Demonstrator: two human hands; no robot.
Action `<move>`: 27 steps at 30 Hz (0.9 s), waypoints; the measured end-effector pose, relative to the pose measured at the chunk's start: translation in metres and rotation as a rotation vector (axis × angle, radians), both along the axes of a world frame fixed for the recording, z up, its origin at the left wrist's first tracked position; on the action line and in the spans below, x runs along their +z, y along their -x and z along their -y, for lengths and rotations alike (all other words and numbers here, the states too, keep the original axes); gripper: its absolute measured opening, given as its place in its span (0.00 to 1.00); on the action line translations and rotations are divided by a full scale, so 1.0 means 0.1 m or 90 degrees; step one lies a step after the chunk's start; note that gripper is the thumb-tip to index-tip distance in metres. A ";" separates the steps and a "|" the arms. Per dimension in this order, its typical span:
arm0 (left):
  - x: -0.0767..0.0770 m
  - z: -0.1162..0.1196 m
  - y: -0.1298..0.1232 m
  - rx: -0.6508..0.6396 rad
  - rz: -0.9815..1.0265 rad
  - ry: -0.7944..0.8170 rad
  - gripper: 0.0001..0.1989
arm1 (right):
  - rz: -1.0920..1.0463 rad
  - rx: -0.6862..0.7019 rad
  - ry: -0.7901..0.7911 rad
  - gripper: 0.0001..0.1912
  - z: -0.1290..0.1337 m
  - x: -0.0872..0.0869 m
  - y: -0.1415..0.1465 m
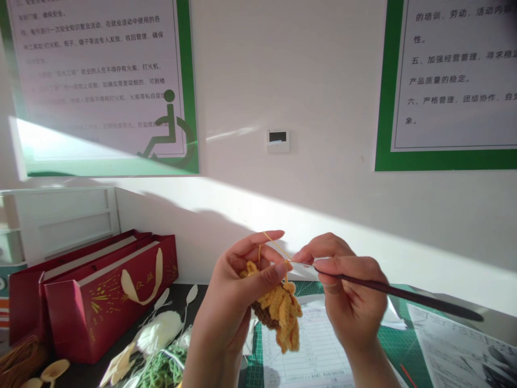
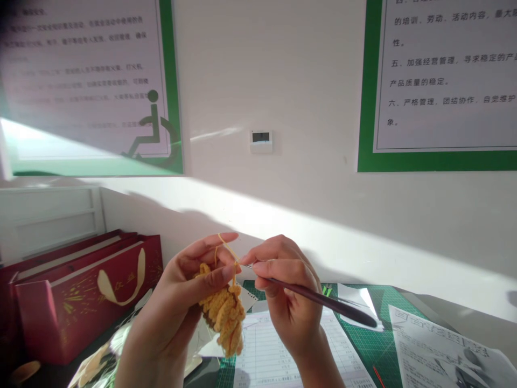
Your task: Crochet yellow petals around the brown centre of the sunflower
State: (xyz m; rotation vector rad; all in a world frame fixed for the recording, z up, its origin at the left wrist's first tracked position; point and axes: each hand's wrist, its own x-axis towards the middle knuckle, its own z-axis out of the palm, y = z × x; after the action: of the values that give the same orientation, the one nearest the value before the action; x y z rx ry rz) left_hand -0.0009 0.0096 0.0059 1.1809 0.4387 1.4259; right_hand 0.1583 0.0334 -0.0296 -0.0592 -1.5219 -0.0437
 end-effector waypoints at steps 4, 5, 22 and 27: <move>0.00 0.01 -0.01 0.011 0.023 0.021 0.21 | -0.019 -0.012 0.038 0.10 -0.09 -0.04 0.04; 0.00 0.01 -0.01 0.007 0.024 0.025 0.22 | -0.006 -0.043 0.026 0.10 -0.11 -0.04 0.04; -0.09 -0.12 0.05 0.067 -0.048 -0.046 0.19 | -0.193 0.076 0.256 0.05 -0.08 -0.07 0.10; -0.09 -0.13 0.01 0.028 -0.029 -0.036 0.16 | -0.177 0.374 0.478 0.15 -0.15 -0.01 0.16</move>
State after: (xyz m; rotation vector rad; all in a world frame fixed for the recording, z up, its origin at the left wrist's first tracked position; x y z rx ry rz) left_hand -0.0023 0.0223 -0.0027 1.2570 0.4608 1.4591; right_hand 0.1428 0.0483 -0.0304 -0.2036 -1.1570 0.9671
